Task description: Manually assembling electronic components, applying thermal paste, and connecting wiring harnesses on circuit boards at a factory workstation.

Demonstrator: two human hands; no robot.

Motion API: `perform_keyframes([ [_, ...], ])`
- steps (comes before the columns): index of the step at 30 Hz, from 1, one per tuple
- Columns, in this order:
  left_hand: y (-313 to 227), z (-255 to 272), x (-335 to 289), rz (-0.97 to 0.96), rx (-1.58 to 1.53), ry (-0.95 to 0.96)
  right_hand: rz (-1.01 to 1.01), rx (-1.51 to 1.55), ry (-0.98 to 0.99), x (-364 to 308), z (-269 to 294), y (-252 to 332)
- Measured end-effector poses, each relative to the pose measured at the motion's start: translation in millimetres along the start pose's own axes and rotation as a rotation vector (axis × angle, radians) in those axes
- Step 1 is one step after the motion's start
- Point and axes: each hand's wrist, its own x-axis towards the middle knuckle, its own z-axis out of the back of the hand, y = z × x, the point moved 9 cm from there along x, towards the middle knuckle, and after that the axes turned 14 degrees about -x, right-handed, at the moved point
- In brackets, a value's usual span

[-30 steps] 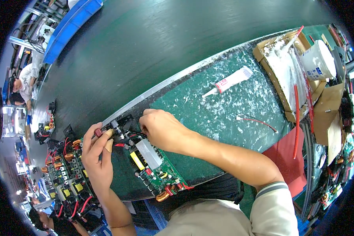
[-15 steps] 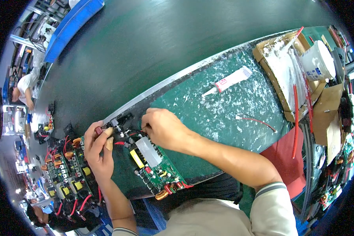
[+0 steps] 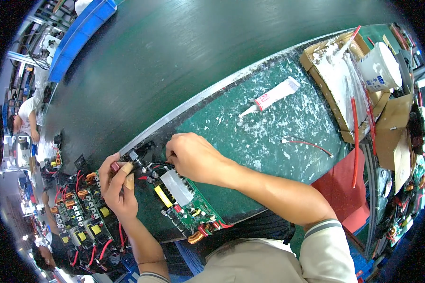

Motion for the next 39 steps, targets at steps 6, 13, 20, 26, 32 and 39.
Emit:
perform_keyframes([
  [6,4,2,-2,0.021,-0.022,-0.024,-0.009,0.033,-0.073,-4,0,1],
  [13,3,1,-2,0.023,-0.046,-0.036,0.033,0.004,-0.084,-9,2,4],
  [20,2,2,-2,0.028,-0.03,-0.034,0.112,-0.108,-0.046,1,0,9],
  [26,2,2,-4,0.028,-0.046,-0.031,0.12,0.035,-0.05,0,3,7],
  [32,1,2,-5,0.037,-0.042,-0.031,0.143,0.06,-0.09,-3,5,6],
  [39,-2,0,-6,0.017,-0.025,-0.033,0.107,0.028,-0.05,-3,3,3],
])
